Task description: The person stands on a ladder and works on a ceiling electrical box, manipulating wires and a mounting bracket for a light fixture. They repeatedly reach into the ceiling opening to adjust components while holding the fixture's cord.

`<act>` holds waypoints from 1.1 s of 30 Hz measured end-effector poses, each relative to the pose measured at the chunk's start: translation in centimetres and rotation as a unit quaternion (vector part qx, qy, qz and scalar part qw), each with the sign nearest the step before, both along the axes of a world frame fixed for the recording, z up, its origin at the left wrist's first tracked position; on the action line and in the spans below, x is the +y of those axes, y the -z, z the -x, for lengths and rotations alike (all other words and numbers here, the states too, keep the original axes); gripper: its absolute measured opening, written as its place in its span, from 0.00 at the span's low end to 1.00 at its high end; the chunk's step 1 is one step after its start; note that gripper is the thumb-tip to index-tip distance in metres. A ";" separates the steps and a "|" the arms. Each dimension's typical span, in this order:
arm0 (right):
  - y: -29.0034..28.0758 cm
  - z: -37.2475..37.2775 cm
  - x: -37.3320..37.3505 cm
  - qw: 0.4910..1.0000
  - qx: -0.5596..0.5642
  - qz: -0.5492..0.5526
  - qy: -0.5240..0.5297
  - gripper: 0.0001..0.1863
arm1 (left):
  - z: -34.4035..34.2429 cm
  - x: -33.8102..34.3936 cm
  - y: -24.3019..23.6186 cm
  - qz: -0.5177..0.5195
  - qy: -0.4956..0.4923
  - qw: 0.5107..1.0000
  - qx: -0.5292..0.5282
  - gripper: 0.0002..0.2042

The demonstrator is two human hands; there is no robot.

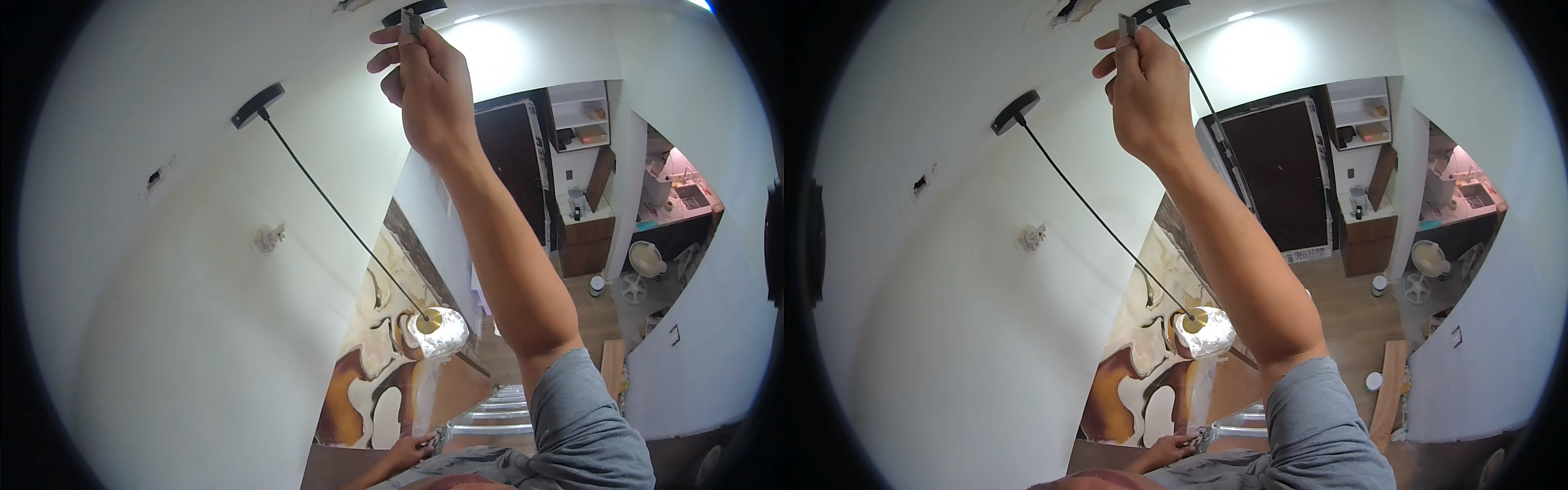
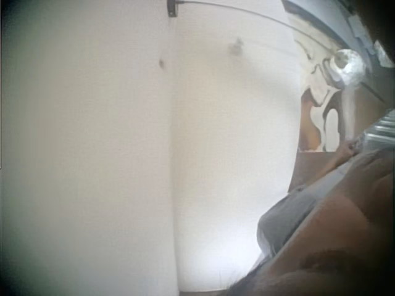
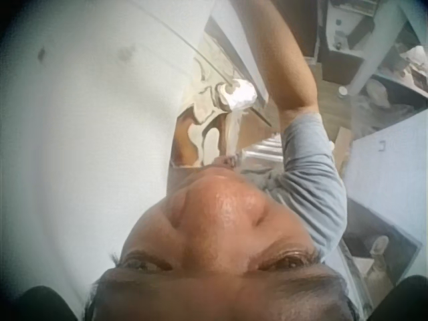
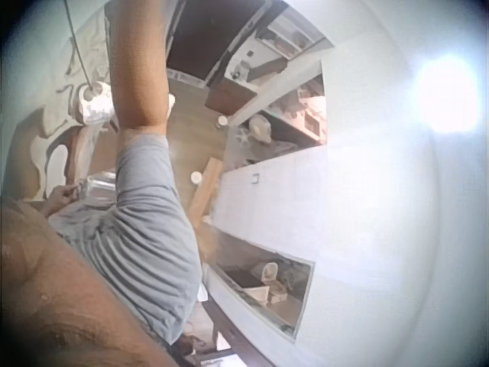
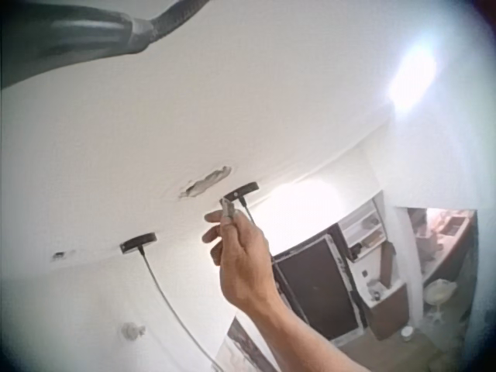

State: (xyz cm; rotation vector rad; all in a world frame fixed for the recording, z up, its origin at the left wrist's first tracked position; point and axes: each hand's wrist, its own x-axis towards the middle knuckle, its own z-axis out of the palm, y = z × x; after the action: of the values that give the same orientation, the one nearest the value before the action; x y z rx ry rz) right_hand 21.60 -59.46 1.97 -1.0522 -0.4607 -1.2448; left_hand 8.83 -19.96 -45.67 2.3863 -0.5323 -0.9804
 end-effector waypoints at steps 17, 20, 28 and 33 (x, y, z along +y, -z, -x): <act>-3.1 9.1 -6.5 0.695 0.042 0.422 0.580 0.07 | -0.5 0.2 0.9 0.008 -0.019 1.000 0.012 0.25; -4.0 10.5 -6.5 0.653 -0.029 0.476 0.589 0.06 | -0.2 -1.5 -2.5 -0.014 -0.023 1.000 0.002 0.25; -5.0 12.6 -6.2 0.543 0.005 0.536 0.647 0.14 | -0.4 -0.8 -1.1 0.043 -0.049 0.998 0.000 0.25; -6.5 11.7 -5.1 0.470 -0.072 0.550 0.687 0.15 | -0.3 0.2 0.9 0.119 -0.060 0.990 -0.036 0.26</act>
State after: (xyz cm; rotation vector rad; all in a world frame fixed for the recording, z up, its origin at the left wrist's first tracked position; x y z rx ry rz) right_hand 9.87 -64.58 8.51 -2.7803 -0.5128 -2.5849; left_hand 9.11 -19.71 -46.62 2.2171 -0.4971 -0.7369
